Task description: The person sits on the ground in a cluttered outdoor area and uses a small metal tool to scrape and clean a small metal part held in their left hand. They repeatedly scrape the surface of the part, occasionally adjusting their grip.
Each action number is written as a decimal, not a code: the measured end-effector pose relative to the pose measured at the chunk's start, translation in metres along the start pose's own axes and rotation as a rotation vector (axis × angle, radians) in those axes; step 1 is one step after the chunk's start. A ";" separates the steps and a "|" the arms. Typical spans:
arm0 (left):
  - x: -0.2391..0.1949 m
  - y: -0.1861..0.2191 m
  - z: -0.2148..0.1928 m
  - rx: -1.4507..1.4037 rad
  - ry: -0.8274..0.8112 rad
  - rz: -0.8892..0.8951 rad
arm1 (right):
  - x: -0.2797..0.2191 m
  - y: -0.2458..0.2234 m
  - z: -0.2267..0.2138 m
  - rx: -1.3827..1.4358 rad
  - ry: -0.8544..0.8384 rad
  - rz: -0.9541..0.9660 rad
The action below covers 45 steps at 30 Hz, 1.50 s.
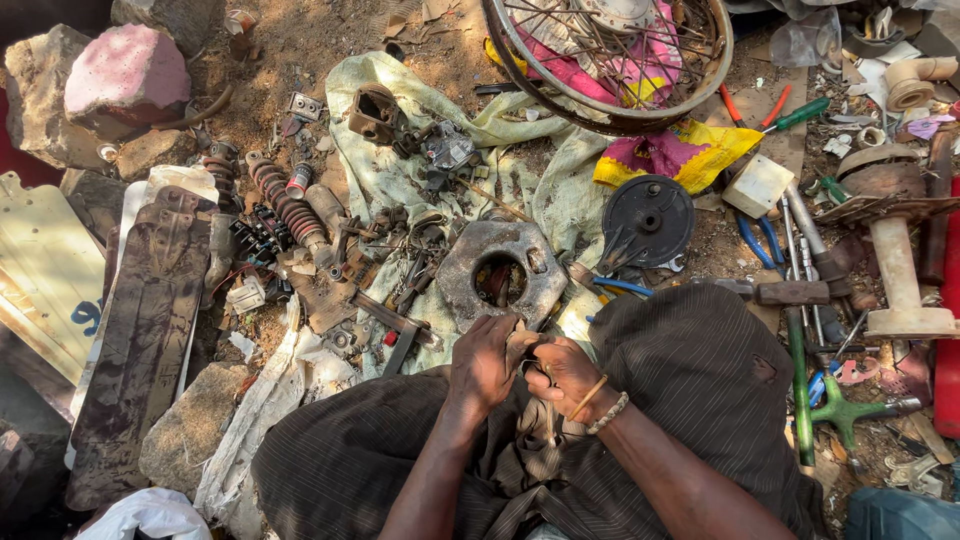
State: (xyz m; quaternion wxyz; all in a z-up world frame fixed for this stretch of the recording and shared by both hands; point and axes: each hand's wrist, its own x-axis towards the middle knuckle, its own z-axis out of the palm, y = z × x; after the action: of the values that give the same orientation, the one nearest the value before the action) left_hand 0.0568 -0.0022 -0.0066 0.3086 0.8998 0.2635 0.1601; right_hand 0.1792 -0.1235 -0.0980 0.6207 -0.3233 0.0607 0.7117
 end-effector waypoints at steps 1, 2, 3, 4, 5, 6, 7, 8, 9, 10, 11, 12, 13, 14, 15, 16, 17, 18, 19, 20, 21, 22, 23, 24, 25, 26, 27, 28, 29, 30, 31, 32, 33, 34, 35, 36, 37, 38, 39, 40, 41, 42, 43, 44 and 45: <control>0.001 0.000 -0.001 0.016 0.009 0.006 | -0.001 -0.002 0.003 -0.017 -0.002 0.014; 0.003 0.000 -0.001 0.032 0.018 0.012 | -0.002 -0.003 0.007 -0.034 -0.003 0.028; 0.001 0.000 -0.001 0.047 0.028 0.012 | -0.004 -0.004 0.010 0.015 -0.032 0.031; 0.000 0.000 0.000 0.041 0.006 0.003 | -0.006 -0.003 0.012 0.064 -0.061 0.034; 0.000 -0.001 0.000 0.036 -0.014 -0.004 | -0.006 -0.004 0.016 0.113 -0.091 0.035; -0.001 -0.002 0.000 0.032 -0.035 -0.010 | -0.006 -0.004 0.018 0.081 -0.079 0.027; 0.000 -0.003 0.001 0.032 -0.030 -0.017 | -0.006 -0.005 0.020 0.050 -0.066 0.018; -0.001 -0.003 0.001 0.033 -0.025 -0.024 | -0.006 -0.006 0.021 0.018 -0.054 0.009; -0.001 -0.004 0.002 0.033 -0.020 -0.030 | -0.006 -0.007 0.020 -0.008 -0.041 -0.005; -0.001 -0.004 0.003 0.033 0.002 -0.017 | -0.005 -0.008 0.019 -0.034 -0.028 -0.020; -0.002 -0.005 0.004 0.035 0.023 -0.007 | -0.005 -0.008 0.017 -0.059 -0.016 -0.031; -0.003 -0.005 0.005 0.036 0.043 0.003 | -0.005 -0.007 0.015 -0.056 0.010 -0.025; -0.005 -0.006 0.005 0.033 0.039 -0.001 | -0.004 -0.007 0.012 -0.052 0.035 -0.019; -0.006 -0.006 0.005 0.031 0.035 -0.005 | -0.003 -0.006 0.010 -0.049 0.060 -0.013; -0.007 -0.006 0.005 0.028 0.031 -0.008 | -0.003 -0.006 0.008 -0.034 -0.011 -0.016; -0.008 -0.007 0.005 0.030 0.029 -0.010 | -0.002 -0.005 0.007 -0.018 -0.082 -0.020; -0.007 -0.007 0.005 0.031 0.025 -0.009 | -0.001 -0.005 0.006 0.000 -0.151 -0.027; -0.007 -0.006 0.005 0.032 0.021 -0.007 | -0.002 -0.005 0.005 -0.018 -0.104 -0.030; -0.006 -0.006 0.004 0.016 0.012 -0.021 | -0.001 -0.005 0.006 -0.035 -0.059 -0.034; -0.006 -0.007 0.004 0.000 0.002 -0.035 | 0.000 -0.005 0.007 -0.053 -0.014 -0.038; -0.007 -0.006 0.003 -0.016 -0.008 -0.054 | -0.001 -0.004 0.008 -0.037 -0.002 -0.025; -0.009 -0.006 0.002 -0.017 -0.002 -0.043 | -0.001 -0.002 0.009 -0.021 0.010 -0.013; -0.008 -0.007 0.002 -0.020 0.005 -0.028 | -0.001 -0.003 0.009 -0.006 0.023 -0.004; -0.008 -0.007 0.002 -0.022 0.012 -0.013 | -0.001 -0.004 0.010 0.011 0.020 -0.002; -0.009 -0.007 0.002 -0.019 0.013 -0.010 | -0.002 -0.004 0.010 0.029 0.018 0.004; -0.009 -0.006 0.003 -0.015 0.014 -0.007 | -0.003 -0.004 0.010 0.046 0.017 0.009; -0.007 -0.007 0.002 -0.010 0.016 0.002 | -0.002 -0.006 0.010 0.020 0.028 -0.009; -0.004 -0.008 0.002 -0.003 0.028 0.015 | 0.000 -0.008 0.010 -0.005 0.038 -0.027; -0.005 -0.009 0.002 0.004 0.037 0.022 | 0.001 -0.007 0.009 -0.029 0.051 -0.039; -0.006 -0.009 0.002 0.010 0.047 0.029 | 0.001 -0.007 0.008 -0.011 0.020 -0.014; -0.007 -0.010 0.003 0.010 0.031 0.002 | 0.001 -0.006 0.007 0.009 -0.011 0.009; -0.008 -0.010 0.003 0.011 0.016 -0.025 | 0.002 -0.006 0.006 0.030 -0.042 0.032; -0.008 -0.010 0.005 0.009 -0.001 -0.051 | 0.002 -0.006 0.004 0.021 -0.020 0.031; -0.009 -0.010 0.005 -0.001 0.033 -0.012 | 0.001 -0.006 0.004 0.012 0.001 0.030; -0.008 -0.010 0.005 -0.009 0.070 0.027 | 0.002 -0.006 0.004 0.001 0.020 0.028; -0.008 -0.010 0.005 -0.017 0.107 0.067 | 0.003 -0.006 0.004 -0.012 0.020 0.013; -0.008 -0.010 0.005 -0.018 0.100 0.056 | 0.003 -0.007 0.005 -0.026 0.021 0.002; -0.008 -0.009 0.005 -0.018 0.092 0.046 | 0.002 -0.007 0.006 -0.040 0.021 -0.009; -0.008 -0.009 0.004 -0.018 0.089 0.036 | 0.003 -0.008 0.007 -0.027 -0.002 -0.005; -0.007 -0.008 0.004 -0.018 0.068 0.011 | 0.003 -0.009 0.008 -0.015 -0.025 -0.001; -0.006 -0.008 0.004 -0.019 0.043 -0.014 | 0.003 -0.010 0.008 -0.001 -0.046 0.003; -0.004 -0.008 0.003 -0.021 0.018 -0.039 | 0.003 -0.011 0.008 -0.029 -0.022 0.003; -0.004 -0.007 0.003 -0.023 0.010 -0.044 | 0.003 -0.011 0.007 -0.056 0.004 0.005; -0.004 -0.007 0.003 -0.026 0.002 -0.050 | 0.004 -0.011 0.006 -0.083 0.029 0.007; -0.006 -0.008 0.003 -0.027 -0.008 -0.058 | 0.004 -0.009 0.006 -0.062 0.022 0.017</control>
State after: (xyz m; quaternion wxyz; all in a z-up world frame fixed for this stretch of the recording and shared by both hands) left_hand 0.0505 -0.0014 -0.0143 0.3263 0.8882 0.2860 0.1511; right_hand 0.1852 -0.1151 -0.0923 0.6035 -0.3497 0.0481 0.7149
